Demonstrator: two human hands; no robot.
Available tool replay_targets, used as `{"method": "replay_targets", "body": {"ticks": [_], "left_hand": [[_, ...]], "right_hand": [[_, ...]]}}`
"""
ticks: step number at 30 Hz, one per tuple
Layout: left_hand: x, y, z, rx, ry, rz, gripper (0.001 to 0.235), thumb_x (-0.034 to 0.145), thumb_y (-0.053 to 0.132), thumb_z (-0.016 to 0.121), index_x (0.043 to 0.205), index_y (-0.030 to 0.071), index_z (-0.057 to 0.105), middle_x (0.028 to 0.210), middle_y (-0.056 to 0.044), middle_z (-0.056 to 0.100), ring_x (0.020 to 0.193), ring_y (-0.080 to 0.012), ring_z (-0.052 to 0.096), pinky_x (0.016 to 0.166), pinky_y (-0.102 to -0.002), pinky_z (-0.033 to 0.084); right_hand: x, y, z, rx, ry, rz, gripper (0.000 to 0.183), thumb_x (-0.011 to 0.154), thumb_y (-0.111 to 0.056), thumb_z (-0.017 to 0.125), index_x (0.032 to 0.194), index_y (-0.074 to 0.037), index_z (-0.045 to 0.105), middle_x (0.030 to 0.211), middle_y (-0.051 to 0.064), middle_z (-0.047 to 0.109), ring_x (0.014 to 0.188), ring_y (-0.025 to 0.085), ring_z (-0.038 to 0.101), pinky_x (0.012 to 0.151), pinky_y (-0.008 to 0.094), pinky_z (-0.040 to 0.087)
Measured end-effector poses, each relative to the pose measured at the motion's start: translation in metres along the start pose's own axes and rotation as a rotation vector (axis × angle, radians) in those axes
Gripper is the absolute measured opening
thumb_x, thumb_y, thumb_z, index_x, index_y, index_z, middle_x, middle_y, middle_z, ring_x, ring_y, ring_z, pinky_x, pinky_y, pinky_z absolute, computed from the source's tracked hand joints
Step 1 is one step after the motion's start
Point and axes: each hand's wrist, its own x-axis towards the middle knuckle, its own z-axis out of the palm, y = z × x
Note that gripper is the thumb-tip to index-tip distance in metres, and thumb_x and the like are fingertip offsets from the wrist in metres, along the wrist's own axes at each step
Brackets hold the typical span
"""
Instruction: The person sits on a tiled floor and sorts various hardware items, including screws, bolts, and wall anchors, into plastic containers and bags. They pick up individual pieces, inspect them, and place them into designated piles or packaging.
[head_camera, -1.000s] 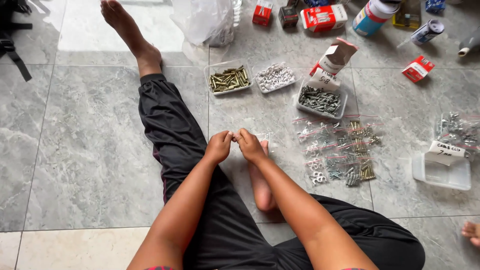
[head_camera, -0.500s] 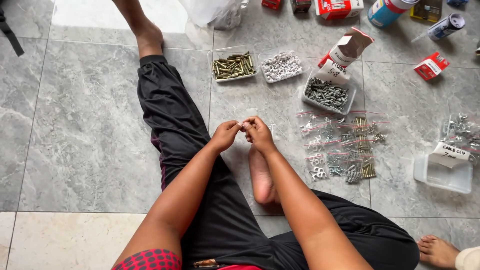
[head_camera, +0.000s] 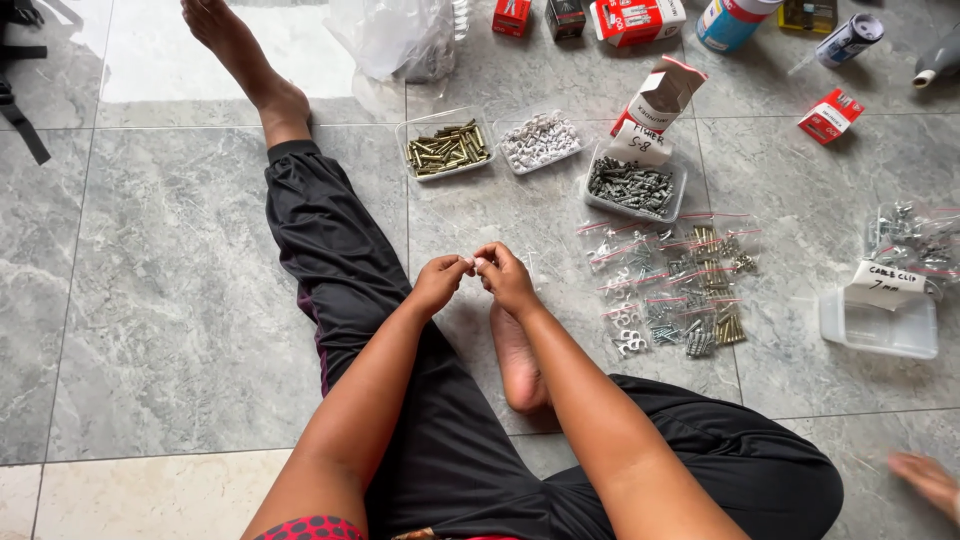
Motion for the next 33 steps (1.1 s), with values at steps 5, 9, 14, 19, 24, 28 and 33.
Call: {"method": "replay_targets", "body": {"ticks": [5,9,14,19,24,28,33], "left_hand": [[-0.006,0.004,-0.001,0.014,0.004,0.004,0.029,0.091,0.037,0.068,0.085,0.01,0.076,0.055,-0.002,0.047,0.056,-0.0124,0.046,0.052,-0.025,0.038],[-0.012,0.014,-0.003,0.042,0.0,-0.018,0.032,0.094,0.037,0.065,0.09,0.008,0.077,0.058,-0.002,0.047,0.058,-0.0118,0.047,0.052,-0.024,0.039],[-0.009,0.012,-0.001,0.063,-0.03,0.012,0.03,0.096,0.035,0.063,0.093,0.008,0.077,0.057,-0.004,0.049,0.056,-0.013,0.044,0.052,-0.027,0.037],[-0.014,0.014,-0.003,0.006,-0.021,0.03,0.029,0.098,0.028,0.06,0.091,0.005,0.075,0.059,-0.002,0.047,0.057,-0.0113,0.043,0.053,-0.025,0.035],[0.005,-0.016,-0.005,-0.043,-0.061,0.063,0.031,0.101,0.024,0.055,0.091,0.003,0.075,0.058,0.0,0.042,0.055,-0.0098,0.039,0.052,-0.023,0.032],[0.002,-0.007,-0.003,-0.055,-0.067,0.065,0.031,0.101,0.025,0.057,0.091,0.002,0.075,0.057,0.0,0.042,0.054,-0.01,0.038,0.051,-0.023,0.031],[-0.005,0.003,-0.003,-0.067,-0.059,0.074,0.028,0.099,0.024,0.059,0.095,0.003,0.077,0.056,0.001,0.04,0.053,-0.008,0.039,0.049,-0.021,0.03]], "right_hand": [[0.004,0.01,-0.002,-0.127,0.028,-0.05,0.012,0.092,-0.004,0.065,0.101,-0.008,0.072,0.071,0.008,0.066,0.05,0.011,0.057,0.044,0.021,0.044],[0.006,0.018,-0.004,-0.111,0.027,-0.068,0.019,0.086,0.002,0.068,0.101,-0.007,0.073,0.08,0.01,0.071,0.059,0.011,0.064,0.05,0.02,0.048],[0.003,0.005,-0.005,-0.057,0.064,-0.035,0.021,0.085,0.0,0.069,0.105,-0.005,0.071,0.089,0.011,0.07,0.06,0.011,0.063,0.05,0.02,0.049],[-0.003,-0.013,0.008,-0.16,0.127,0.03,0.01,0.093,-0.02,0.07,0.092,-0.01,0.074,0.067,0.007,0.066,0.046,0.012,0.057,0.044,0.022,0.045],[0.001,0.002,0.002,-0.222,0.067,-0.054,0.01,0.087,-0.012,0.076,0.097,-0.01,0.074,0.08,0.007,0.074,0.059,0.011,0.064,0.052,0.021,0.049],[0.004,0.011,-0.004,-0.148,0.027,-0.071,0.017,0.085,-0.003,0.074,0.101,-0.008,0.074,0.085,0.009,0.073,0.063,0.011,0.065,0.053,0.021,0.05],[0.001,0.001,0.0,-0.063,0.064,-0.054,0.021,0.09,-0.011,0.075,0.109,-0.004,0.072,0.087,0.013,0.069,0.06,0.011,0.063,0.048,0.018,0.048]]}}
